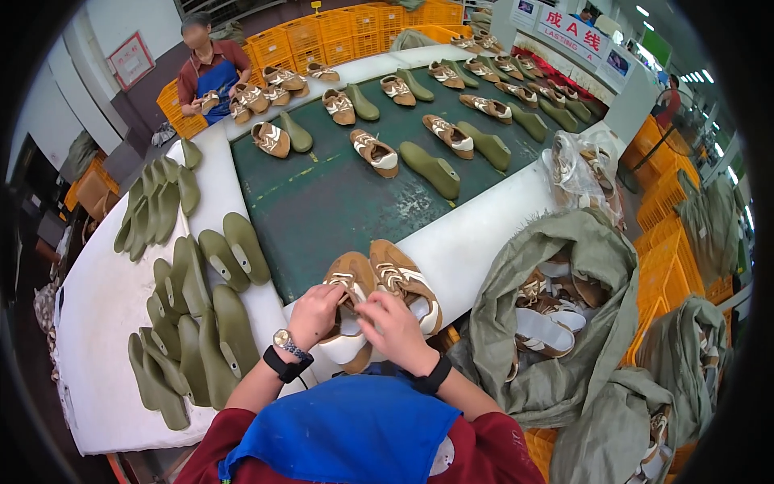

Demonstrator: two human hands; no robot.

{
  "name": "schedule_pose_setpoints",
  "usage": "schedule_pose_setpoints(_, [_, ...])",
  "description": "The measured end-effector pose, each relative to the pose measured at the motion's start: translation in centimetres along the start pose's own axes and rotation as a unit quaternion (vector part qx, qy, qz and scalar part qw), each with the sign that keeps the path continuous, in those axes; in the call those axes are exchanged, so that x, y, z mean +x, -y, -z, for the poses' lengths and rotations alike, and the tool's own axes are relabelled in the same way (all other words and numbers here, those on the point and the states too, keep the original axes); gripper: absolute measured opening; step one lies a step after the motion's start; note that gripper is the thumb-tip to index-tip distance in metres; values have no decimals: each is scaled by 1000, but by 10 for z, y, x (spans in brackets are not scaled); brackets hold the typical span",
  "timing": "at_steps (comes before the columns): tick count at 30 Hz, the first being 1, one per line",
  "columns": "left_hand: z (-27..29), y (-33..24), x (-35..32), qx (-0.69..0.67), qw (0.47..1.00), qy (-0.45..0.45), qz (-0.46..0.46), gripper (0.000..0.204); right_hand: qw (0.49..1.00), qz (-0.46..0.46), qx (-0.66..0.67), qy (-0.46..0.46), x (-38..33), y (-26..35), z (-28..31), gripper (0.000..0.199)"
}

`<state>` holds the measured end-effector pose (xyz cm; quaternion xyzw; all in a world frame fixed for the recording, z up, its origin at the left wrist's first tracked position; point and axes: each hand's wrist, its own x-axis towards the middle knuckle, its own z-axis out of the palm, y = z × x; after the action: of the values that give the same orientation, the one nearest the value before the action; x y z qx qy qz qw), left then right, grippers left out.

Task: Organizing shoe lasts and finished shoes on a production line workbench.

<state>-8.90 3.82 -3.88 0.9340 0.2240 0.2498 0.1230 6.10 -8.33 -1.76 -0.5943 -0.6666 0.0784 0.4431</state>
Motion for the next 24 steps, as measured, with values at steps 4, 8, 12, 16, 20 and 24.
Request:
schedule_pose_setpoints(4, [-5,19,-16,35,995,80,48,31,969,-51,52,234,-2,18,-3,33])
schedule_pose_setpoints(8, [-2,23,-12,-88,992,74,45,29,960,-64,104,251,1,8,-20,36])
schedule_pose_setpoints(12, [21,65,4,-148,987,7,56,50,960,-127,129,213,5,3,-13,35])
schedule_pose_setpoints(16, [40,156,9,91,944,-76,307,55,962,-170,176,119,5,-2,9,32])
schedule_pose_setpoints(20, [39,224,-13,141,839,88,518,76,978,-118,164,47,15,1,34,32])
schedule_pose_setpoints(24, [18,245,0,111,839,77,528,76,980,-136,145,8,12,-7,58,35])
